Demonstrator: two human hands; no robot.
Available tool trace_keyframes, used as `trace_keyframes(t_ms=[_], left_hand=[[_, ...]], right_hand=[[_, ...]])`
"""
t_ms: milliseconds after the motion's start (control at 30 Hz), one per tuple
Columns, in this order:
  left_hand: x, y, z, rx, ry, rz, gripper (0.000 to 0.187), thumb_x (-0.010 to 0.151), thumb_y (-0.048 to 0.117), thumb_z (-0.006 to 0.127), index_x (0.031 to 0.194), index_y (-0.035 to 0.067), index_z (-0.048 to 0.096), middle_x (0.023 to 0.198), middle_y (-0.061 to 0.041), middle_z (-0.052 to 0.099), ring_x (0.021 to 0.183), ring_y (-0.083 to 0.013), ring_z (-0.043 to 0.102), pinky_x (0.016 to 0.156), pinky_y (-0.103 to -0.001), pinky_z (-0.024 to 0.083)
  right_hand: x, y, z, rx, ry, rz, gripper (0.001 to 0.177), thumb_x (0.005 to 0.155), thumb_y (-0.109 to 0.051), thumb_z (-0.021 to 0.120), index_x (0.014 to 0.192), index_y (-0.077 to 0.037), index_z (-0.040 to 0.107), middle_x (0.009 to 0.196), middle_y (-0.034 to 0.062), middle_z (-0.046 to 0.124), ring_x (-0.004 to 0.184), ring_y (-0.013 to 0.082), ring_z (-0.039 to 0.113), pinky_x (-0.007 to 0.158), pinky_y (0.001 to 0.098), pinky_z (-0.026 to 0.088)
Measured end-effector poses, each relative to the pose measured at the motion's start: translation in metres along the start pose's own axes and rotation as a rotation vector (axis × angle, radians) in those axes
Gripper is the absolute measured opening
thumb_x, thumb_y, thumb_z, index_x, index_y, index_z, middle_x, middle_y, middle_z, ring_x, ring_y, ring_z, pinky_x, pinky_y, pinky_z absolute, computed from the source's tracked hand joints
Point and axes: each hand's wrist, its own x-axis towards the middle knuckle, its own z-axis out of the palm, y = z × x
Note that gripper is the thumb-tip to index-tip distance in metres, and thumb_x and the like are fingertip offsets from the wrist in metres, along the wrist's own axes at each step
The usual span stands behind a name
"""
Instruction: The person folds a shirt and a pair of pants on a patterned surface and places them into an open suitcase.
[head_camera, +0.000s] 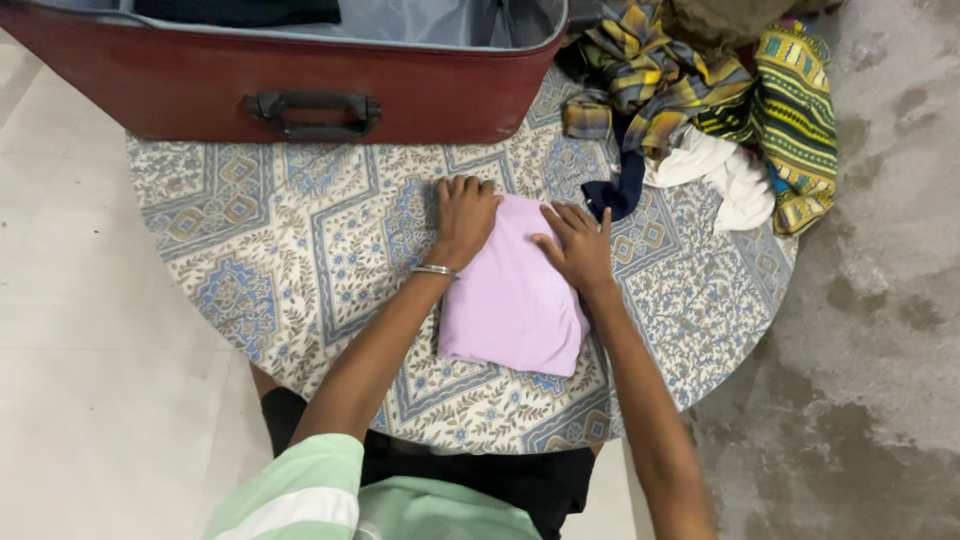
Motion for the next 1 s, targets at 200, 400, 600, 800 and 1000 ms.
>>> trace_keyframes(t_ms=[200, 400, 600, 800, 1000], left_hand=[[-0.044, 0.025, -0.013, 0.031, -0.074, 0.257, 0.053, 0.095, 0.030, 0.060, 0.140, 0.001, 0.058, 0.156, -0.023, 0.044, 0.149, -0.0363, 0.034, 0.124, -0.060, 0.012], [-0.103, 0.025, -0.046, -0.044, -0.257, 0.200, 0.072, 0.098, 0.051, 0.051, 0.150, 0.001, 0.045, 0.162, -0.019, 0.035, 0.154, -0.0352, 0.021, 0.123, -0.065, 0.011], [-0.122, 0.025, -0.056, -0.152, -0.258, 0.097, 0.074, 0.098, 0.050, 0.052, 0.151, 0.000, 0.042, 0.166, -0.019, 0.025, 0.156, -0.0378, 0.014, 0.120, -0.063, 0.009], [-0.132, 0.027, -0.086, -0.782, -0.335, -0.326, 0.074, 0.086, 0.037, 0.069, 0.148, 0.005, 0.042, 0.166, -0.022, 0.012, 0.154, -0.0382, 0.017, 0.104, -0.046, 0.050], [-0.154, 0.039, -0.119, -0.879, -0.366, -0.513, 0.090, 0.082, 0.034, 0.070, 0.153, 0.005, 0.024, 0.157, -0.016, 0.034, 0.139, -0.0317, 0.050, 0.105, -0.041, 0.056]], right_hand=[[0.001, -0.006, 0.019, -0.066, -0.034, -0.029, 0.055, 0.111, -0.045, 0.042, 0.158, -0.017, 0.046, 0.161, 0.0143, 0.046, 0.153, 0.0371, 0.034, 0.123, 0.0699, 0.011], [-0.016, -0.036, 0.015, 0.105, -0.132, -0.112, 0.068, 0.104, -0.053, 0.044, 0.162, -0.018, 0.034, 0.167, 0.0201, 0.033, 0.153, 0.0395, 0.028, 0.123, 0.0581, 0.013], [-0.012, -0.038, 0.011, 0.079, -0.096, -0.007, 0.072, 0.102, -0.056, 0.049, 0.160, -0.016, 0.037, 0.164, 0.0208, 0.034, 0.153, 0.0401, 0.029, 0.123, 0.0578, 0.014], [-0.014, -0.033, 0.022, 0.118, -0.048, 0.031, 0.063, 0.106, -0.049, 0.046, 0.159, -0.015, 0.040, 0.164, 0.0193, 0.037, 0.152, 0.0396, 0.031, 0.124, 0.0565, 0.016], [-0.013, -0.033, 0.023, 0.128, -0.044, 0.060, 0.060, 0.106, -0.046, 0.046, 0.157, -0.015, 0.042, 0.163, 0.0171, 0.039, 0.152, 0.0386, 0.032, 0.124, 0.0544, 0.016]])
